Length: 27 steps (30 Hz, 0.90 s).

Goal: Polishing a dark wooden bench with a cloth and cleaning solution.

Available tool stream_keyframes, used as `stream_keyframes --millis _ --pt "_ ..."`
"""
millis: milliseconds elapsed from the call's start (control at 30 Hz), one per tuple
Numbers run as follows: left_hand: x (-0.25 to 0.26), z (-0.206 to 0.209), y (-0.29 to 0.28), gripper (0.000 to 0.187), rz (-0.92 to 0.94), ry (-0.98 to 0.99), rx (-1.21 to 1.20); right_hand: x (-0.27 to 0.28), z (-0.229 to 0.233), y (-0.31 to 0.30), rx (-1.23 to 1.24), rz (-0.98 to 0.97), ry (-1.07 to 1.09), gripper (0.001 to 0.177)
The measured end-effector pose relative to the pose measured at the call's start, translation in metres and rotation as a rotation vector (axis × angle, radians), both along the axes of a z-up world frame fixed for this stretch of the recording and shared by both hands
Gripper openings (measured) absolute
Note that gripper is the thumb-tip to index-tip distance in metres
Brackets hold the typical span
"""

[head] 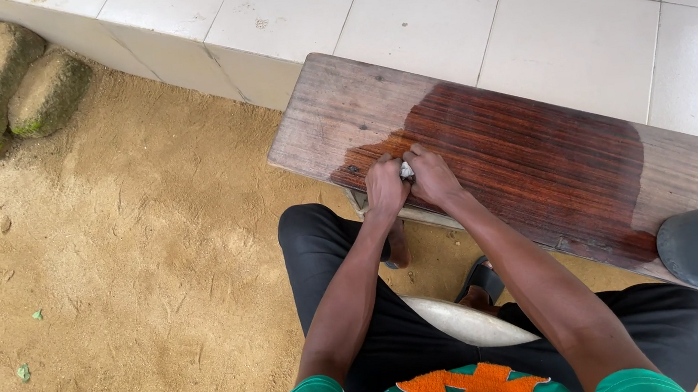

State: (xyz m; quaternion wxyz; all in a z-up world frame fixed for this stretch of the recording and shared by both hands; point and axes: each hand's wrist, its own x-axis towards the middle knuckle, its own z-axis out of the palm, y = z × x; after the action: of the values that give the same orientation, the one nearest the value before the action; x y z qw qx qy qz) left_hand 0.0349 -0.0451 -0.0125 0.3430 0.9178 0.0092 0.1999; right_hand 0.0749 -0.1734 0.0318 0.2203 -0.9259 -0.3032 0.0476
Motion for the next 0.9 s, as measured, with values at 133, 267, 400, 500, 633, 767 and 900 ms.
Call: stream_keyframes --millis 133,267,400,500,633,767,900 --pt "-0.003 0.017 0.001 0.022 0.016 -0.013 -0.054 0.003 0.004 0.004 0.01 0.005 -0.013 0.039" --pt "0.001 0.013 0.004 0.026 0.054 -0.056 -0.046 0.011 0.007 0.012 0.015 -0.008 -0.021 0.039" --pt "0.009 0.009 0.005 0.035 0.091 -0.081 -0.047 0.025 -0.001 0.017 0.013 -0.022 -0.028 0.035" --pt "0.016 0.014 0.006 0.036 0.1 -0.075 -0.045 0.032 0.004 0.02 0.036 -0.008 -0.003 0.035" --pt "0.025 0.013 0.007 0.033 0.143 -0.076 -0.068 0.047 -0.004 0.023 0.035 0.028 -0.029 0.039" --pt "0.038 0.016 0.01 0.033 0.17 -0.061 -0.062 0.061 -0.005 0.03 0.017 0.012 -0.022 0.043" --pt "0.053 0.006 0.012 0.04 0.198 -0.026 -0.045 0.073 -0.009 0.036 -0.009 -0.002 -0.022 0.057"
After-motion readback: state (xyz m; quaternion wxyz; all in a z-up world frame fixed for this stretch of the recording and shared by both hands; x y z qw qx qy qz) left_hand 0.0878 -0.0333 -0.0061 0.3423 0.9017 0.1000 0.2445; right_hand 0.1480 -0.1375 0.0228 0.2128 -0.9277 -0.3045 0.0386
